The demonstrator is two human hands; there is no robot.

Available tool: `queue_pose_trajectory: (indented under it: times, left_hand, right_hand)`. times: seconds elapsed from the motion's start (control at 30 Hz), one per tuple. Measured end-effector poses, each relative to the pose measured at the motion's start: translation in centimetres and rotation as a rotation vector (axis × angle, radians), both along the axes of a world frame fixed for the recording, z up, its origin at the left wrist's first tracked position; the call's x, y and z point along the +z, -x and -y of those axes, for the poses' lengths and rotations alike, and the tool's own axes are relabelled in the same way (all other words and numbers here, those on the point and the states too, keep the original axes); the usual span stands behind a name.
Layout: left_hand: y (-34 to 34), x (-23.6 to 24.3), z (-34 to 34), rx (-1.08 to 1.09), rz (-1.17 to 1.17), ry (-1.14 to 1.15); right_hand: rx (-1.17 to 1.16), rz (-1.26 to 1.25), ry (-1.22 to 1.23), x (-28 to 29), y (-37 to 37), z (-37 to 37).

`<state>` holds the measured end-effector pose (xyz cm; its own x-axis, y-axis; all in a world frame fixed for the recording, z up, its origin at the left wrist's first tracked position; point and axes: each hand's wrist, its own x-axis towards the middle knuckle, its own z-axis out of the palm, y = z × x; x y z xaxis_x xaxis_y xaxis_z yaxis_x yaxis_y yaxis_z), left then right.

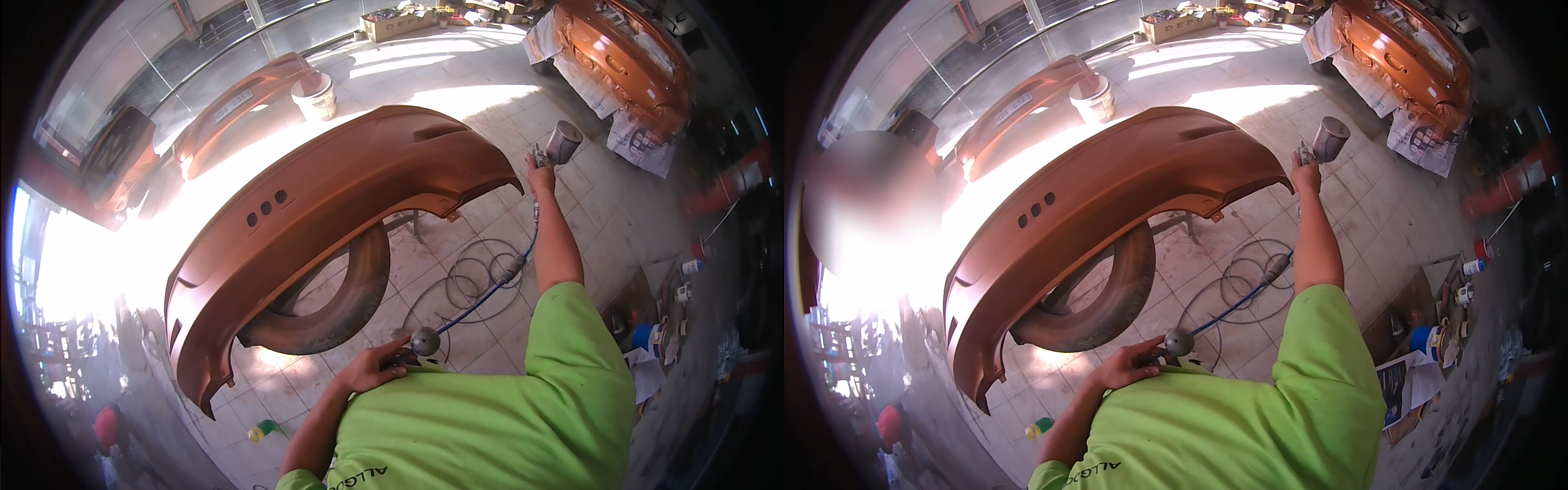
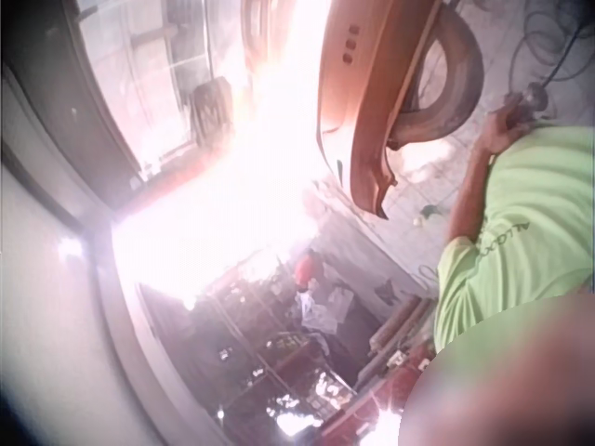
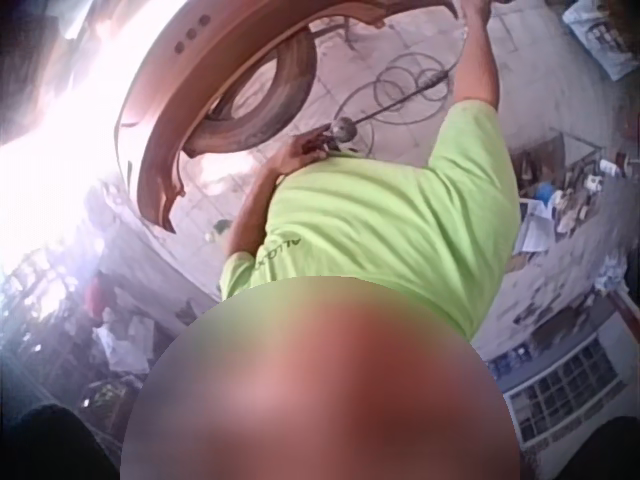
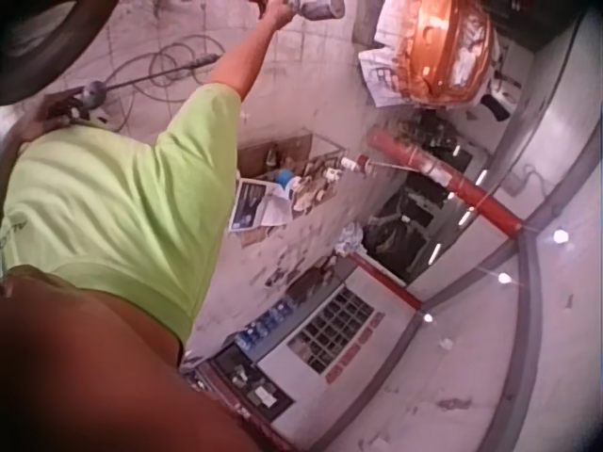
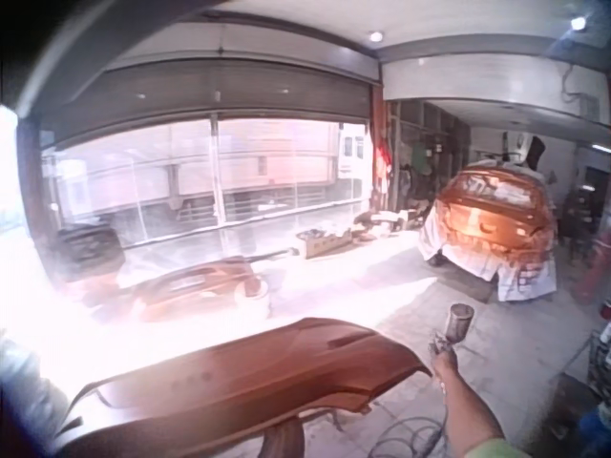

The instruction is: The person uses a spray gun to apply orange paint to a car hood and a front bumper in a workshop. The person moves around the parts to cover different areas and refills the spray gun from a container on a nearby table.

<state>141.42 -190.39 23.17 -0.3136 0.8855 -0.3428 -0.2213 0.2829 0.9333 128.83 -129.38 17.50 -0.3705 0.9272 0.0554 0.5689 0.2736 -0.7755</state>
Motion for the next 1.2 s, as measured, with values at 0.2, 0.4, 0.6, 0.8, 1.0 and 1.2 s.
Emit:
queue_pose_trajectory:
  times: [0.2, 0.4, 0.6, 0.8, 1.0, 1.2]
  left_hand:
    - [-1.7, 0.0, 3.5, 0.143, 0.029, 0.001]
    - [-4.8, -1.7, 10.0, 0.251, 0.020, 0.001]
    - [-9.7, -3.1, 19.5, 0.465, -0.051, 0.038]
    - [-16.4, -4.6, 30.8, 0.633, 0.025, 0.029]
    - [-24.8, -5.5, 42.1, 0.820, 0.029, 0.087]
    - [-33.2, -7.4, 50.3, 1.010, 0.156, -0.048]
  right_hand:
    - [0.190, 0.007, 0.195, 1.0, 3.2, 6.2]
    - [0.447, 0.076, 0.279, 5.3, 5.3, 16.7]
    - [0.674, 0.011, 0.349, 9.2, 4.8, 32.4]
    - [0.841, 0.107, 0.241, 11.1, 3.5, 50.1]
    - [1.039, 0.108, 0.210, 13.2, 0.2, 68.9]
    - [1.239, 0.135, 0.157, 12.8, -4.1, 87.2]
